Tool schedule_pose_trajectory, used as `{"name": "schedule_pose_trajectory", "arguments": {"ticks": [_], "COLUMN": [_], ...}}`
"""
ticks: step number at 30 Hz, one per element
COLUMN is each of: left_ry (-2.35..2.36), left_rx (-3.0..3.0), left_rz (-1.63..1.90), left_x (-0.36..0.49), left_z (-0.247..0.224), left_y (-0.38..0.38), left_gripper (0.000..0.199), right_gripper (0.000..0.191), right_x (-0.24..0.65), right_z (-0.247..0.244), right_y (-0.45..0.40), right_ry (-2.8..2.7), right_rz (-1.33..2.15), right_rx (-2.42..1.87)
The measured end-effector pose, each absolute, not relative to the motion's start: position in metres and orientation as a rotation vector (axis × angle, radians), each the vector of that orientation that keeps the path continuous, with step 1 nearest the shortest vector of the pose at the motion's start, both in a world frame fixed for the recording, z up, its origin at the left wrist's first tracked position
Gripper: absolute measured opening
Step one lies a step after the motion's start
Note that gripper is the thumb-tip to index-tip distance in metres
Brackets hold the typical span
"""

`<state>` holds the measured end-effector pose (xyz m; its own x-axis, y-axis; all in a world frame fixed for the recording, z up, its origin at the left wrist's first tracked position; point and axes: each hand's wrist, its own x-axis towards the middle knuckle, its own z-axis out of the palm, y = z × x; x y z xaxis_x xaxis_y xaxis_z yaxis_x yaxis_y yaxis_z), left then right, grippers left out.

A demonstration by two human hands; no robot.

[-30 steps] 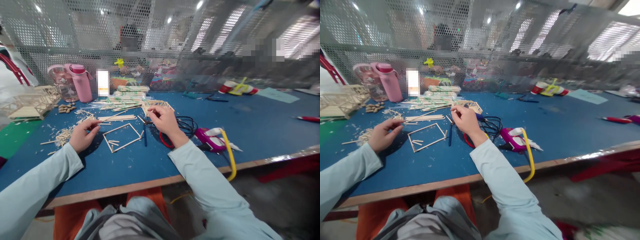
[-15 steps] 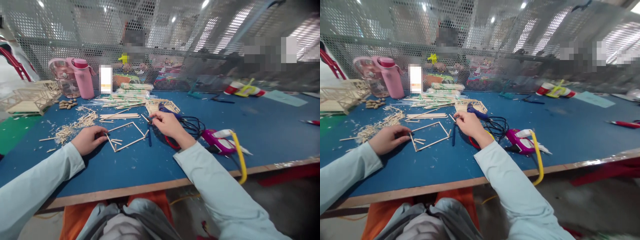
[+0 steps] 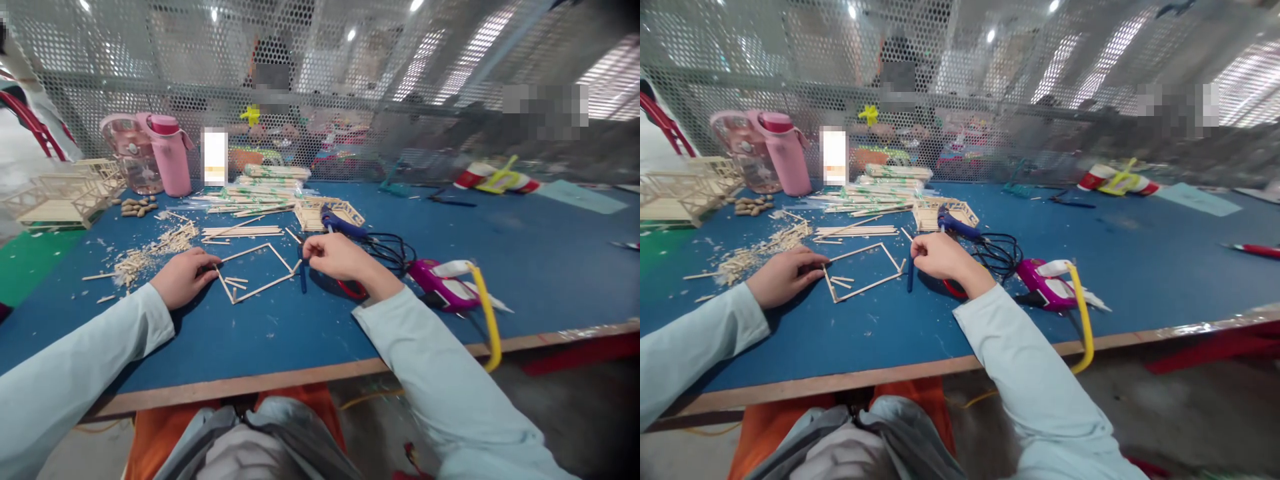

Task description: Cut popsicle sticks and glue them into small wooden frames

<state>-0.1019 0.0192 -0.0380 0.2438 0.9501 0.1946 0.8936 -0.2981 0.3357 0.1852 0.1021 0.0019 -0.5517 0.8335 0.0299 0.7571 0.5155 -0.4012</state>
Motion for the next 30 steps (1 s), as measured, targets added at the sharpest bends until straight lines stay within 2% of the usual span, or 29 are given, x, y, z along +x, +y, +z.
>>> {"name": "schedule_pose_trajectory", "arguments": {"ticks": [2, 5, 7, 23, 30], "left_ry": [1.796, 1.864, 1.898, 1.926, 1.792], "left_rx": [2.368, 2.374, 2.374, 2.399, 2.480], "left_rz": [0.520, 0.522, 0.527, 0.475, 0.527], "left_x": [-0.101, -0.100, -0.099, -0.088, -0.085], "left_z": [-0.039, -0.042, -0.043, -0.041, -0.040], "left_y": [0.021, 0.022, 0.023, -0.024, -0.040], "left_gripper": [0.035, 0.036, 0.038, 0.035, 0.036], "right_gripper": [0.017, 0.025, 0.033, 0.071, 0.072], "right_x": [0.190, 0.192, 0.189, 0.161, 0.147], "right_z": [0.011, 0.019, 0.020, 0.015, 0.021], "right_y": [0.098, 0.089, 0.083, 0.078, 0.096], "right_ry": [-2.649, -2.796, -2.857, -2.971, -2.986], "right_rz": [0.791, 1.270, 1.392, 0.841, 0.936], "right_rx": [-1.372, -1.255, -1.164, -1.176, -1.151]}}
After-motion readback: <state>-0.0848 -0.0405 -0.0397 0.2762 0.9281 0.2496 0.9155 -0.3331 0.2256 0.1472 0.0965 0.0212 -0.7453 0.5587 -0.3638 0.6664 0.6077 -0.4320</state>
